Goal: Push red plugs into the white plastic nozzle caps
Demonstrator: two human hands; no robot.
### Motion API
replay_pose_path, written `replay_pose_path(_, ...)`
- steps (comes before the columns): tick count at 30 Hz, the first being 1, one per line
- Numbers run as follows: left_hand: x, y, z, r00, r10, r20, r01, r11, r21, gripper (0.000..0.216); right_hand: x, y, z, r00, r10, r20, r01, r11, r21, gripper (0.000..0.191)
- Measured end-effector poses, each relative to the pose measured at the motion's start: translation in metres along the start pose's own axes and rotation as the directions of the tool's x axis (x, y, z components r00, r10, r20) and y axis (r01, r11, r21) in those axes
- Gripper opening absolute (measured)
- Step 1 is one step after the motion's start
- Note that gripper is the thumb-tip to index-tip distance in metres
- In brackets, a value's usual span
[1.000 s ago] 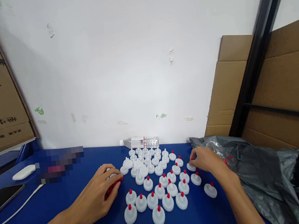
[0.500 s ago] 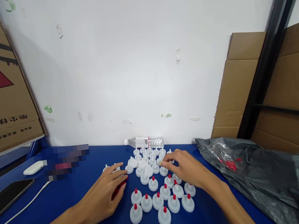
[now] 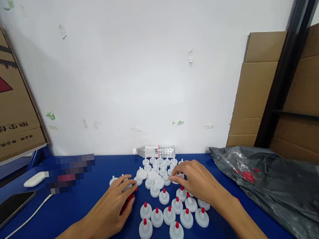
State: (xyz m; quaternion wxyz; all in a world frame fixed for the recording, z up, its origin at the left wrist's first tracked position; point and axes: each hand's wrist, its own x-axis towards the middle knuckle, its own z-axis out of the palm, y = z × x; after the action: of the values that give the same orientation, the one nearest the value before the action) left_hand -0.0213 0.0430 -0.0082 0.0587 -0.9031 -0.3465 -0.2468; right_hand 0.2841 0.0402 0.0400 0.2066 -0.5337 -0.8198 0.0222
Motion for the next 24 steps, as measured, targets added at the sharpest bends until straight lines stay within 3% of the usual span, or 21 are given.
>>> replay_pose_path(4, 0.001, 0.0, 0.0, 1.0, 0.015, -0.001, -0.015, 1.0, -0.016, 0.03, 0.0, -0.002, 0.0, 0.995, 0.045, -0.089, -0.05, 0.997, -0.053, 0.03)
replay_pose_path(9, 0.003, -0.002, 0.002, 0.998, 0.055, -0.009, -0.056, 0.998, -0.034, 0.022, -0.002, -0.01, 0.001, 0.994, -0.011, -0.104, 0.01, 1.0, -0.003, 0.019)
replay_pose_path(16, 0.007, 0.003, -0.002, 0.988, 0.152, 0.002, -0.152, 0.987, -0.055, 0.016, -0.004, -0.024, 0.005, 0.985, -0.098, -0.142, 0.108, 0.992, 0.065, 0.04)
replay_pose_path(19, 0.007, 0.009, -0.007, 0.992, 0.121, 0.017, -0.119, 0.988, -0.095, 0.016, -0.006, -0.029, 0.006, 0.982, -0.095, -0.165, 0.108, 0.992, 0.069, 0.048)
replay_pose_path(24, 0.004, 0.014, -0.01, 0.999, -0.018, -0.046, 0.008, 0.979, -0.204, 0.013, -0.006, -0.034, 0.01, 0.961, -0.191, -0.201, 0.204, 0.978, 0.045, 0.039)
